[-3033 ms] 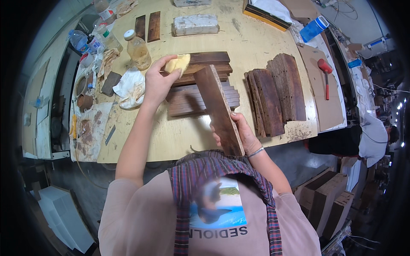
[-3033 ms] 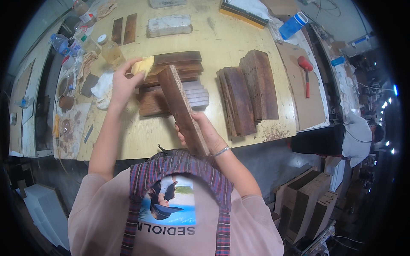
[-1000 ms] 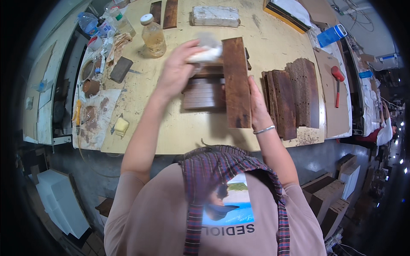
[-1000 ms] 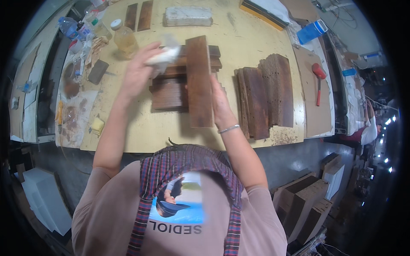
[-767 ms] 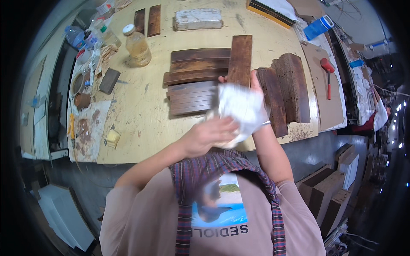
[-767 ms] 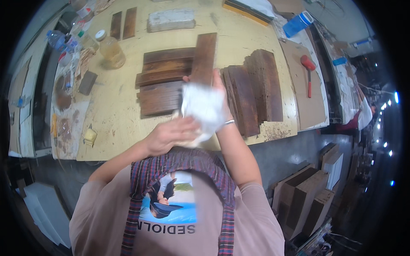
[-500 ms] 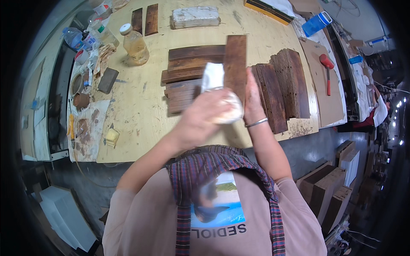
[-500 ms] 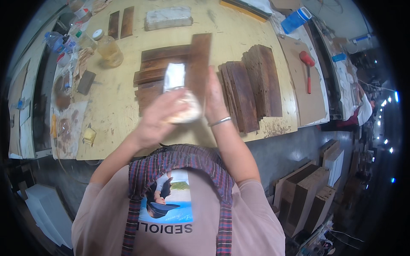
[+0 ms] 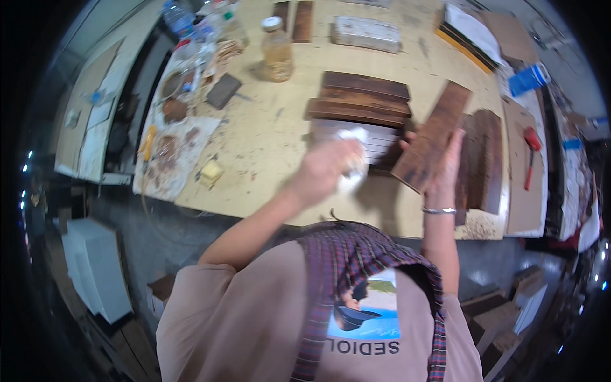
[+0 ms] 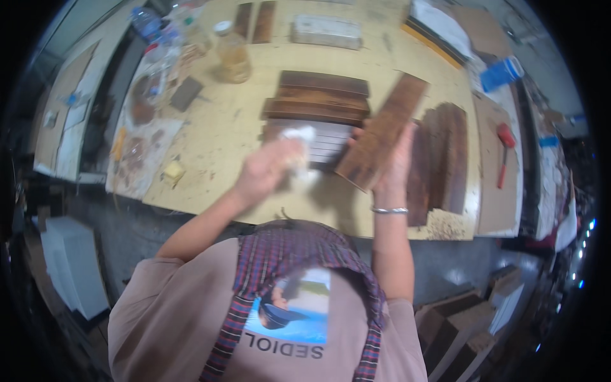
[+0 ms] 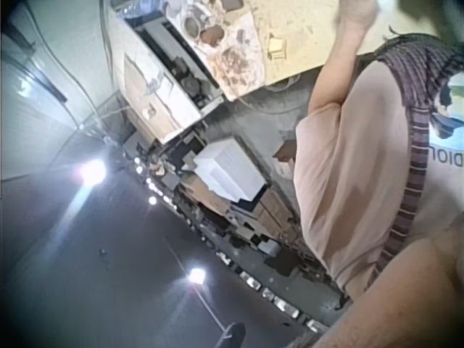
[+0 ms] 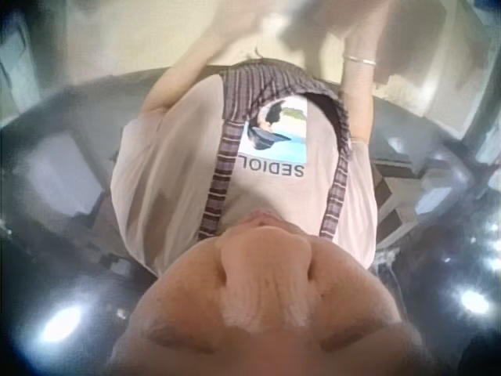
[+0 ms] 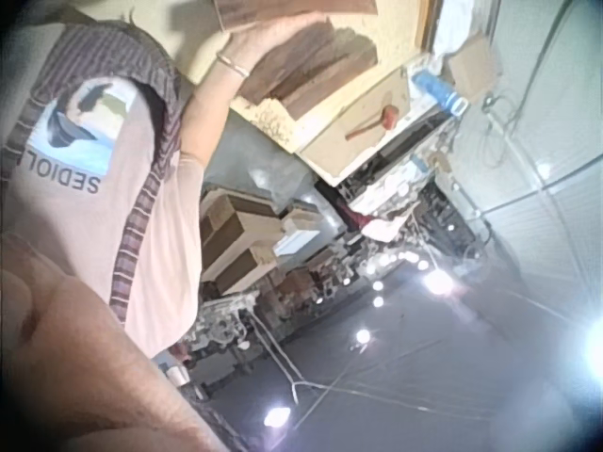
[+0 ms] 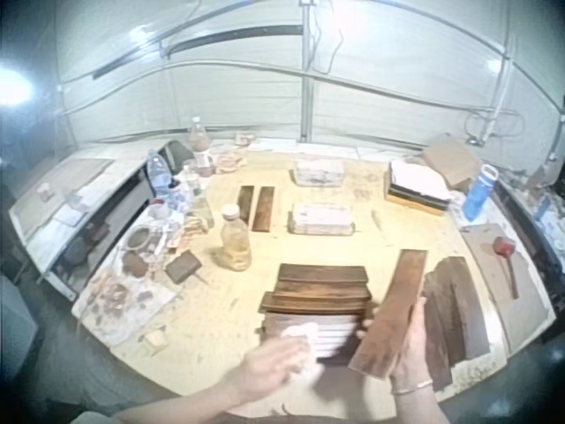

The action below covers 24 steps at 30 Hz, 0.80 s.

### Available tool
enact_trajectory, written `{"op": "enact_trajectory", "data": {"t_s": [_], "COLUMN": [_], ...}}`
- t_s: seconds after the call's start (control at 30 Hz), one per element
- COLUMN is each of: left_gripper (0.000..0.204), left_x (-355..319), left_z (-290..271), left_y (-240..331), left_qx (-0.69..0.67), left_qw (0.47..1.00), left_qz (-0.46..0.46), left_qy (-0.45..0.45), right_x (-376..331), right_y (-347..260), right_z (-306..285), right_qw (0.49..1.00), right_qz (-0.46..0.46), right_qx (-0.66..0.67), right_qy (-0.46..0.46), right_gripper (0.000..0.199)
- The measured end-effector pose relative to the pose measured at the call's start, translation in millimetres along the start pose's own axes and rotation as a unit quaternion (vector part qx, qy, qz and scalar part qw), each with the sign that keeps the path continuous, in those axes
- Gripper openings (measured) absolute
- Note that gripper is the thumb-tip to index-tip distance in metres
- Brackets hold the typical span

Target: The person applies a liquid from a bottle onto small wood planks with a cloth and a sponge, rubbing the surface of each plank individually.

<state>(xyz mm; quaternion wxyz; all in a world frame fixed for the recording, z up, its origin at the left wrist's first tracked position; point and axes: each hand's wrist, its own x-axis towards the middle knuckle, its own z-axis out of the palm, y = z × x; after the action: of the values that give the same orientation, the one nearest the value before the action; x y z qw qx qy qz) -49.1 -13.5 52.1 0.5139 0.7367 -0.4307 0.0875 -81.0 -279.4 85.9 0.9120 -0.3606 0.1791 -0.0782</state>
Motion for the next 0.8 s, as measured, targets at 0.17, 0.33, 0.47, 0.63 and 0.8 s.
{"op": "enact_trajectory", "data": {"t_s": [0.17,0.33,0.47,0.63,0.8], "left_gripper": [0.048,0.055,0.058,0.062,0.058], "left_x": [-29,-108,-154,-102,8], "left_z": [-110,-180,-171,-133,-48], "left_y": [-30,-20,-30,-15,64], "left_qx": [0.030,0.338,0.423,0.201,0.080], "left_qw": [0.929,0.861,0.806,0.905,0.988], "left_qz": [-0.350,-0.381,-0.414,-0.359,-0.119], "left_qy": [0.115,0.003,-0.012,0.111,0.050], "right_x": [-14,-13,-3,0,-3], "right_y": [3,15,28,33,35], "right_z": [2,4,13,37,55], "right_qw": [0.999,0.998,0.998,0.998,0.996], "right_qz": [0.021,0.048,0.024,0.020,-0.015], "right_qx": [-0.017,0.000,-0.003,0.045,0.086], "right_qy": [-0.025,-0.031,-0.057,-0.045,0.028], "right_gripper": [0.047,0.046,0.059,0.045,0.033]}}
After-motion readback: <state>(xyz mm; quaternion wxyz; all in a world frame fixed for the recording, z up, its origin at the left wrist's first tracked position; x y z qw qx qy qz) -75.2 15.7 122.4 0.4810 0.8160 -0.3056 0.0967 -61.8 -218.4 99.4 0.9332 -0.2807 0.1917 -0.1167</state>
